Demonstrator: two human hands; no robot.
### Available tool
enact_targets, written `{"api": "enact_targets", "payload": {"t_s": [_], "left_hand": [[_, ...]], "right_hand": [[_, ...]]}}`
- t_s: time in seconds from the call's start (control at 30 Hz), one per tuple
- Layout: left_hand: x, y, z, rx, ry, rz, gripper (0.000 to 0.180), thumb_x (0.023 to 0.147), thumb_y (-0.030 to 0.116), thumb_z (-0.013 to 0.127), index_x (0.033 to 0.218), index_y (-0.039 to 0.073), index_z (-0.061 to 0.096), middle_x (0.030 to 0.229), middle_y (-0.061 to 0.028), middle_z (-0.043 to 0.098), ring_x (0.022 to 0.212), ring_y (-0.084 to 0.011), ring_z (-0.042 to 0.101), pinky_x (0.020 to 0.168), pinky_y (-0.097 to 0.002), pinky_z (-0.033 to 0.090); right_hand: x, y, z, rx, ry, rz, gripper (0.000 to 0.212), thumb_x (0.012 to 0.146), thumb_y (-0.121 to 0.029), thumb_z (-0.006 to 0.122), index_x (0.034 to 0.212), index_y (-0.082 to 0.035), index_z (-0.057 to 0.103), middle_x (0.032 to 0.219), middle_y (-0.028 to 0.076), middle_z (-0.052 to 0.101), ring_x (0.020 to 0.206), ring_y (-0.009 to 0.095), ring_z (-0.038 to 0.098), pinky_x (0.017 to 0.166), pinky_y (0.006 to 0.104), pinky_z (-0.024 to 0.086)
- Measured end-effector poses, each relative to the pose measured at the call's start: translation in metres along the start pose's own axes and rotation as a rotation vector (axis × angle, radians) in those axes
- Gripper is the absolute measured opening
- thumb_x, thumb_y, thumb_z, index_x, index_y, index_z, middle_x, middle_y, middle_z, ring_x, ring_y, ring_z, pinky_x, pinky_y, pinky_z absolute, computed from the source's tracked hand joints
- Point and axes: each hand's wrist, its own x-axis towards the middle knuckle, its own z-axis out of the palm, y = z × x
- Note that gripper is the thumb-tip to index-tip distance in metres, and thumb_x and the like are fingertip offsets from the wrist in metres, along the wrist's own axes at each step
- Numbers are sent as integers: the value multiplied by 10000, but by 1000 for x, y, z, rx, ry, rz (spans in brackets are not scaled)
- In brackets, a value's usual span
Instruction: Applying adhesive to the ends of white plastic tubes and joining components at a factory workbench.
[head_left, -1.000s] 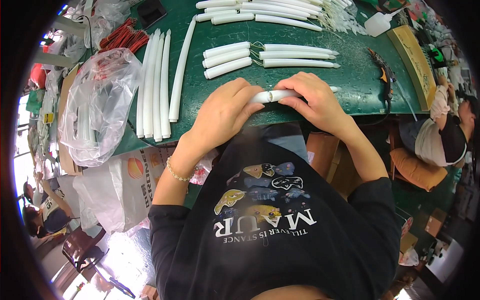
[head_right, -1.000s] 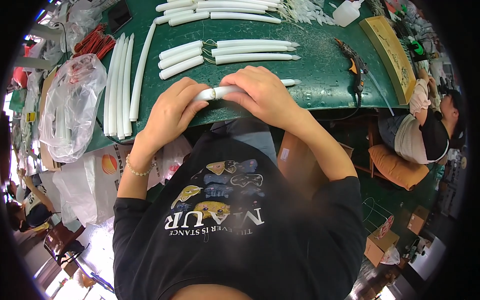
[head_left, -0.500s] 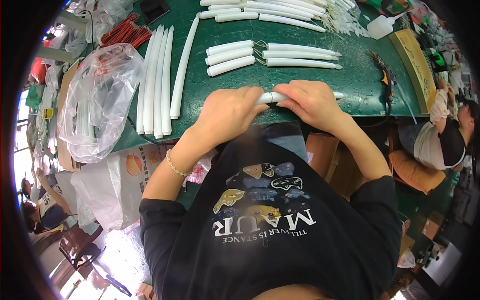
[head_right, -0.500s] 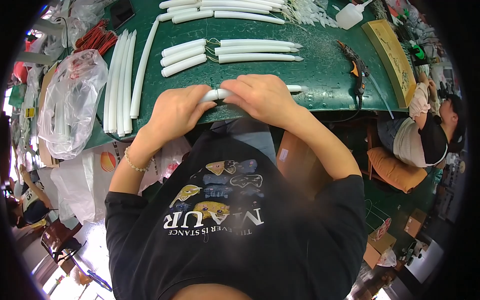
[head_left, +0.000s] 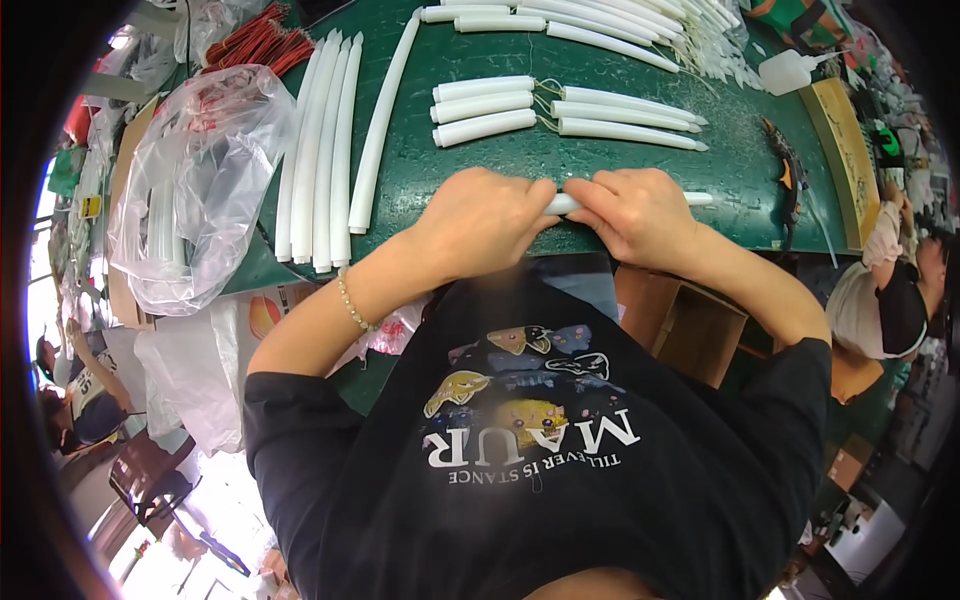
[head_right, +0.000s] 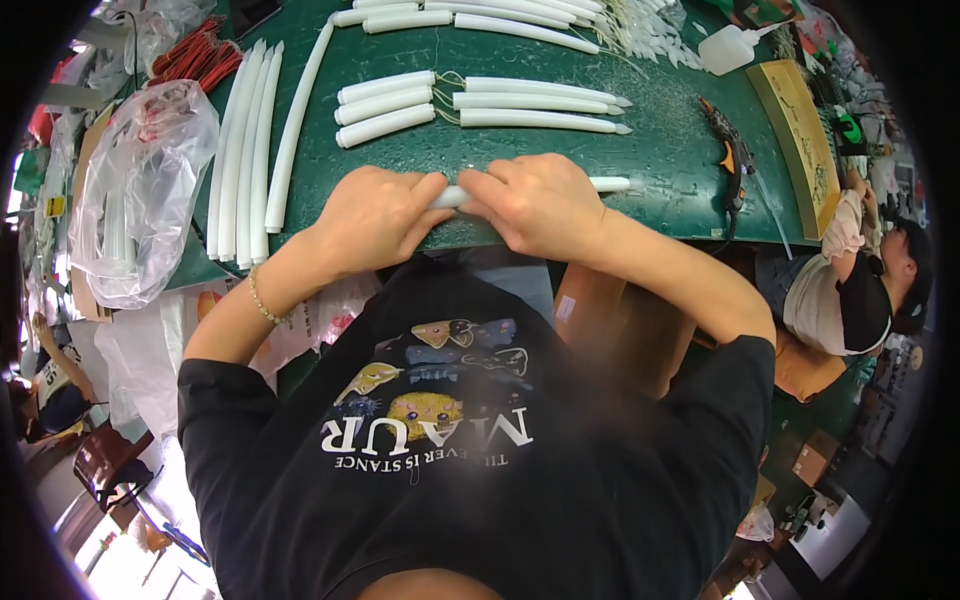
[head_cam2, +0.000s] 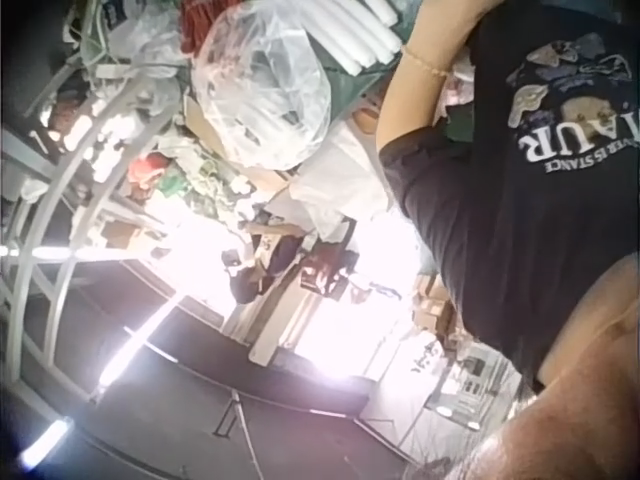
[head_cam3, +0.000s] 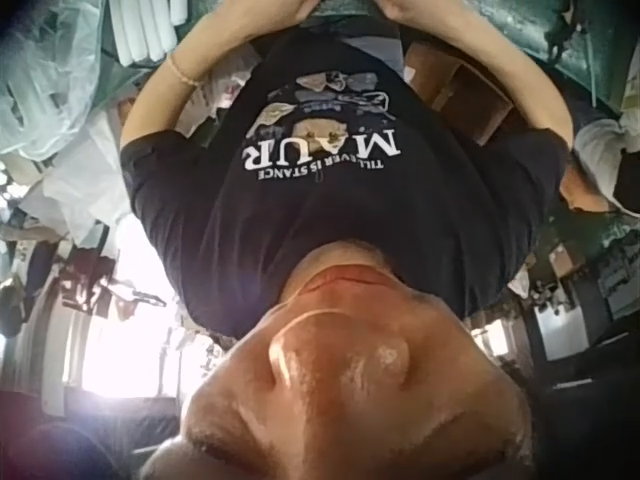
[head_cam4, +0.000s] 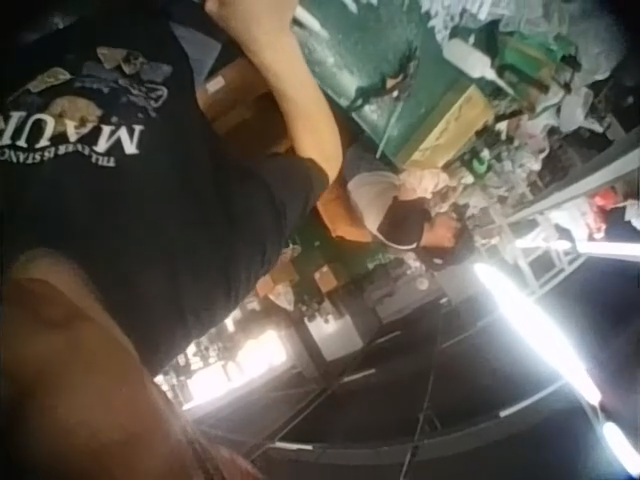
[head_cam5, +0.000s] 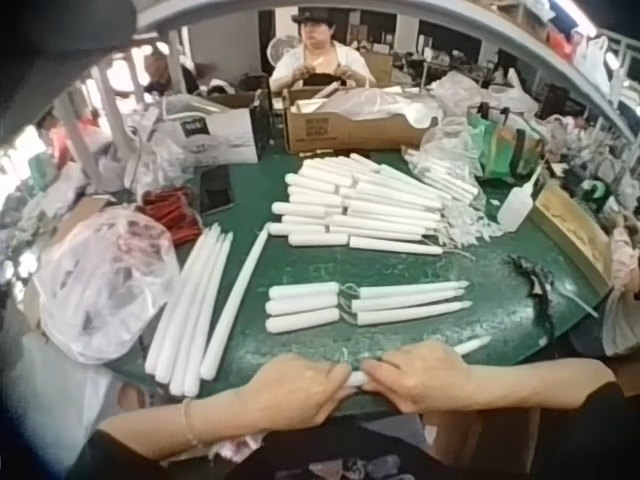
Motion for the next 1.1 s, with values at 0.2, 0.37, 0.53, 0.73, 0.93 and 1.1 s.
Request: {"api": "enact_targets", "payload": {"t_s": [0.2,0.37,0.53,0.73,0.93,1.1], "left_hand": [[-5,2,1,31,73,-11,209,849,229,628,839,56,512,677,-112,576,620,-319,592,525,-416,447],[-13,6,-6,56,266,-22,228,847,250,627,859,50,519,679,-90,577,621,-298,608,539,-406,472],[-23,3,-14,46,199,-56,202,846,223,623,861,51,517,689,-96,558,632,-302,594,544,-401,465],[-34,13,-14,45,181,-33,219,823,166,647,984,44,560,729,-102,573,651,-316,580,556,-400,439],[-49,14,-30,80,295,-110,216,815,174,655,973,52,574,709,-95,558,643,-298,576,561,-396,443],[-83,3,-41,270,593,-494,204,845,131,626,1016,20,614,766,-143,590,728,-319,564,646,-420,452]], "right_hand": [[-1,1,1,-29,39,-23,263,780,-197,688,991,-54,625,720,62,566,620,246,581,525,355,459],[4,-2,1,-134,203,-46,290,787,-189,685,1038,-58,621,783,59,569,686,222,579,564,332,460],[-1,-1,-4,-140,97,-50,313,779,-175,688,1065,-72,614,748,53,542,665,225,570,552,342,453],[4,-5,-6,-57,45,-104,319,768,-172,697,1062,-78,617,687,48,512,607,238,554,509,361,438],[18,-13,-6,-26,66,-84,394,763,-194,703,1130,-80,617,832,64,598,737,247,598,633,352,482],[19,0,-11,-122,376,68,463,788,-171,691,1226,-74,577,1191,117,562,1081,314,532,921,398,424]]}}
